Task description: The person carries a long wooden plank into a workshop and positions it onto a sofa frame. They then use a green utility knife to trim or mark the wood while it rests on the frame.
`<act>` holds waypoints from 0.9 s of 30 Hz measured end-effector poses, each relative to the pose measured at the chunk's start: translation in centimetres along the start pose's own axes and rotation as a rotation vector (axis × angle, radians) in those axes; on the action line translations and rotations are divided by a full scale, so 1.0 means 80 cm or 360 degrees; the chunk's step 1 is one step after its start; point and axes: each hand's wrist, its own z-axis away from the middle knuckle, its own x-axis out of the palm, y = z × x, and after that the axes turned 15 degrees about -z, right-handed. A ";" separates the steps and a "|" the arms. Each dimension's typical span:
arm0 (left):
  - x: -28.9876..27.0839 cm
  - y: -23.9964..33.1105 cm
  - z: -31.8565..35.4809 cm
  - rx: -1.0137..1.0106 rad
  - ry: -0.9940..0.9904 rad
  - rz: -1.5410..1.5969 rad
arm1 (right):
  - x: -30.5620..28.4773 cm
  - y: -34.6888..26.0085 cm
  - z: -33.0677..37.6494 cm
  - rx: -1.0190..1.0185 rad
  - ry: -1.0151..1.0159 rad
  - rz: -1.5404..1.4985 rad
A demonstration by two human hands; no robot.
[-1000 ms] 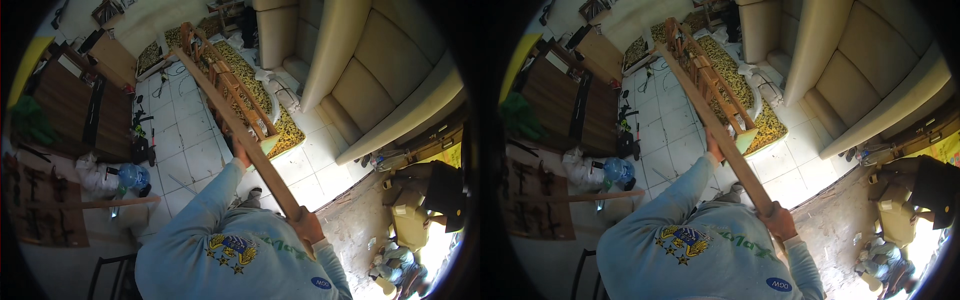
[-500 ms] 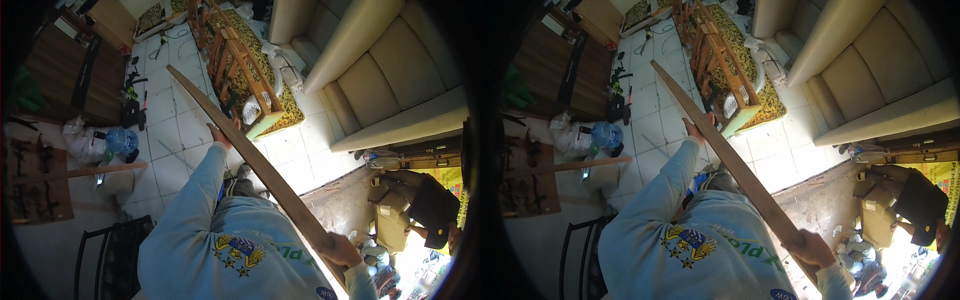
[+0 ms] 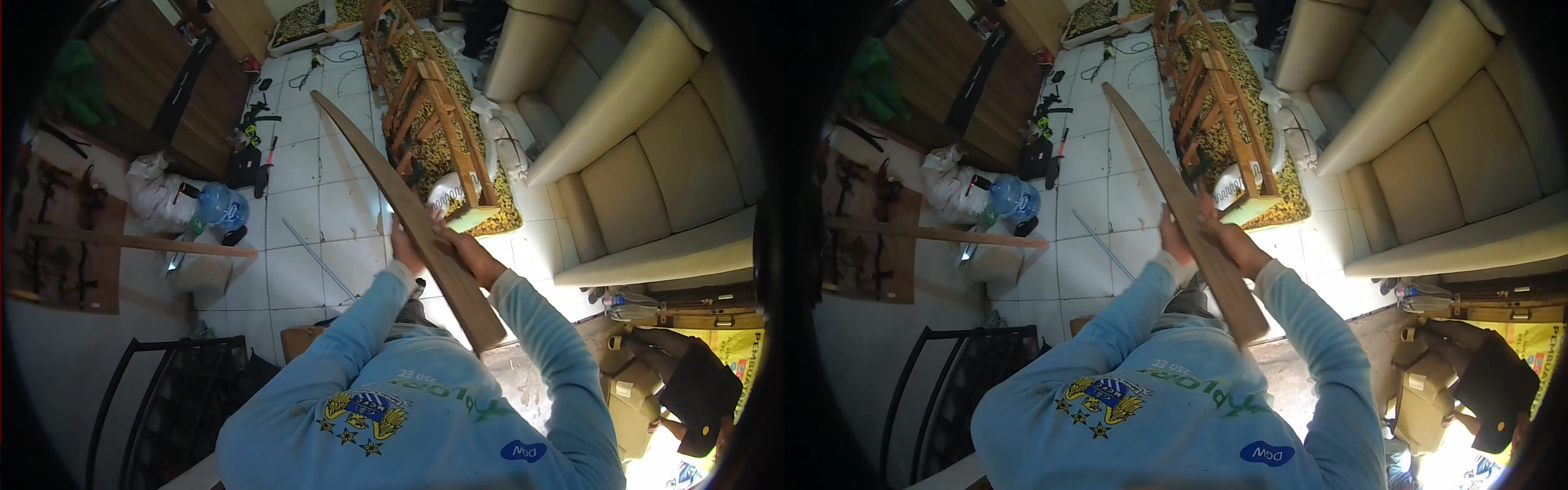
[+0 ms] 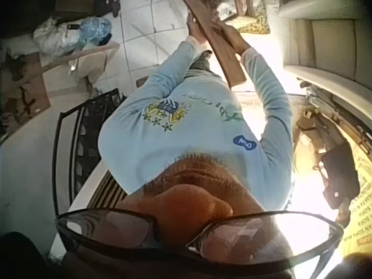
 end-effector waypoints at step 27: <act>0.139 0.190 -0.050 0.0148 0.0361 -0.0650 | 0.135 -0.029 0.135 -0.1807 0.0779 0.1348</act>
